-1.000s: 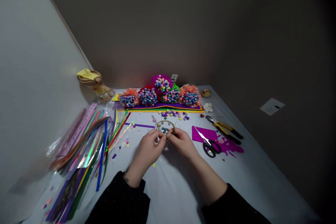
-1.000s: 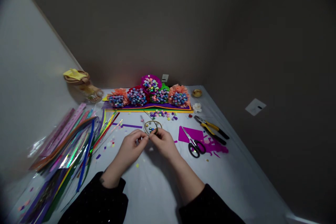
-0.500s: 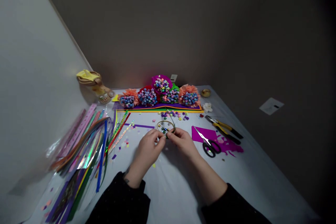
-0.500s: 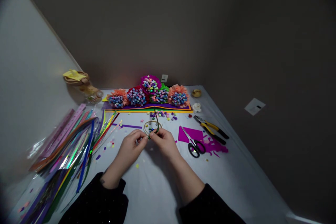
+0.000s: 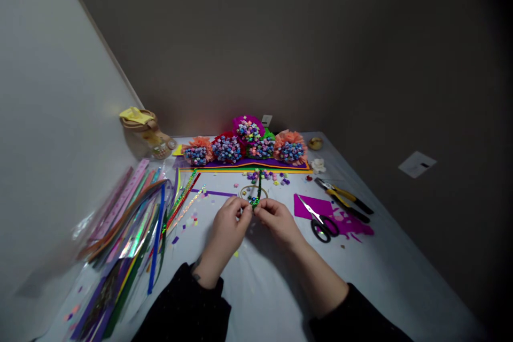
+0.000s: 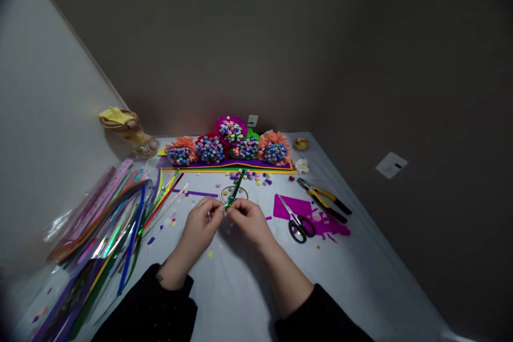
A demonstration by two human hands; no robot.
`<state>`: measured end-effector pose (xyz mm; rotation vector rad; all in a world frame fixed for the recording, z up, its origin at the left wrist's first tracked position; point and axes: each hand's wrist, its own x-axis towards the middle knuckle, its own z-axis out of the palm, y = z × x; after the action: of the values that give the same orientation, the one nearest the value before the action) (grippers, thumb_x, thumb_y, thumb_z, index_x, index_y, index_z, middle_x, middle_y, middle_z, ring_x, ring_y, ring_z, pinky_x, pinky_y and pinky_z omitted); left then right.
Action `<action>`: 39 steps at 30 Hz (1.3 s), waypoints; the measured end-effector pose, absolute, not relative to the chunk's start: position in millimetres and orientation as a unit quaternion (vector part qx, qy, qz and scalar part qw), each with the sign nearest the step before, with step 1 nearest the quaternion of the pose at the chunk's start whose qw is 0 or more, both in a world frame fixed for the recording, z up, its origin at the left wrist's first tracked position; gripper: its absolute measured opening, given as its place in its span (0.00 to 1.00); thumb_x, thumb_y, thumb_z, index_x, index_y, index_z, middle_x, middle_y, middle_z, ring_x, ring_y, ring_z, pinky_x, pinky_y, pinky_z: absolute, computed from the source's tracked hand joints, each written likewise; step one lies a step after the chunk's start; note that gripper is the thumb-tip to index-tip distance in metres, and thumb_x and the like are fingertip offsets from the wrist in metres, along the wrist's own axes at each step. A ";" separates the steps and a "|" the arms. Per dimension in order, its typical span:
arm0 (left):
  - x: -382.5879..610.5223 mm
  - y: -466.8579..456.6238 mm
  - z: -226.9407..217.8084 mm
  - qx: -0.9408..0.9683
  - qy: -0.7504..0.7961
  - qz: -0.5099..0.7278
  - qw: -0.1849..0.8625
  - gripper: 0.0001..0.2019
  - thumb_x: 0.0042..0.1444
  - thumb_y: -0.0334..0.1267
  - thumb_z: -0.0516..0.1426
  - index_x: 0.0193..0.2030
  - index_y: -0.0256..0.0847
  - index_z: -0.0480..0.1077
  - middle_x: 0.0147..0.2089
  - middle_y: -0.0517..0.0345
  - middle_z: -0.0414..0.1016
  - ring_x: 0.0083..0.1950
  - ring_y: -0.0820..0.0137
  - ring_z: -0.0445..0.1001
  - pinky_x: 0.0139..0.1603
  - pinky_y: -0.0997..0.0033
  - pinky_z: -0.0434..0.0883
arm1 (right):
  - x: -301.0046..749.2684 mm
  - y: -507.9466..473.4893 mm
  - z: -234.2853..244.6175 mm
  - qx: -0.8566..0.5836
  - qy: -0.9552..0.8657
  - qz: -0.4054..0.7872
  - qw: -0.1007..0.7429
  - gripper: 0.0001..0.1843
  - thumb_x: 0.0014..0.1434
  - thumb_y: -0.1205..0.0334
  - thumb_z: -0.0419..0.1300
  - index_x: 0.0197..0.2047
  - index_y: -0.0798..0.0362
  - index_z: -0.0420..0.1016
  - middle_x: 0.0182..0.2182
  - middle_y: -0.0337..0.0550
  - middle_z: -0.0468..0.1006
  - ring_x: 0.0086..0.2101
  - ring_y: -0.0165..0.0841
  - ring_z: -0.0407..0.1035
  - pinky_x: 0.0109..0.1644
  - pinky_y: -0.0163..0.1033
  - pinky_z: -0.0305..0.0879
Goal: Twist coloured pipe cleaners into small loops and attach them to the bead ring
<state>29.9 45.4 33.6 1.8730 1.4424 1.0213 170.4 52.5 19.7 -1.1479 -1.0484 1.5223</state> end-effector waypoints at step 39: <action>28.3 47.9 30.3 0.657 0.544 0.356 0.381 0.08 0.56 0.37 0.52 0.29 0.39 0.67 0.30 0.59 0.69 0.33 0.70 0.68 0.32 0.75 0.64 | 175.6 53.1 24.6 -0.500 -0.449 0.577 0.465 0.11 0.47 0.55 0.60 0.23 0.53 0.67 0.16 0.31 0.60 0.20 0.25 0.52 0.24 0.33 0.48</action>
<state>28.3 47.9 30.3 1.6768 1.3887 0.9083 175.6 53.1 24.6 -1.2270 -1.1020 1.4165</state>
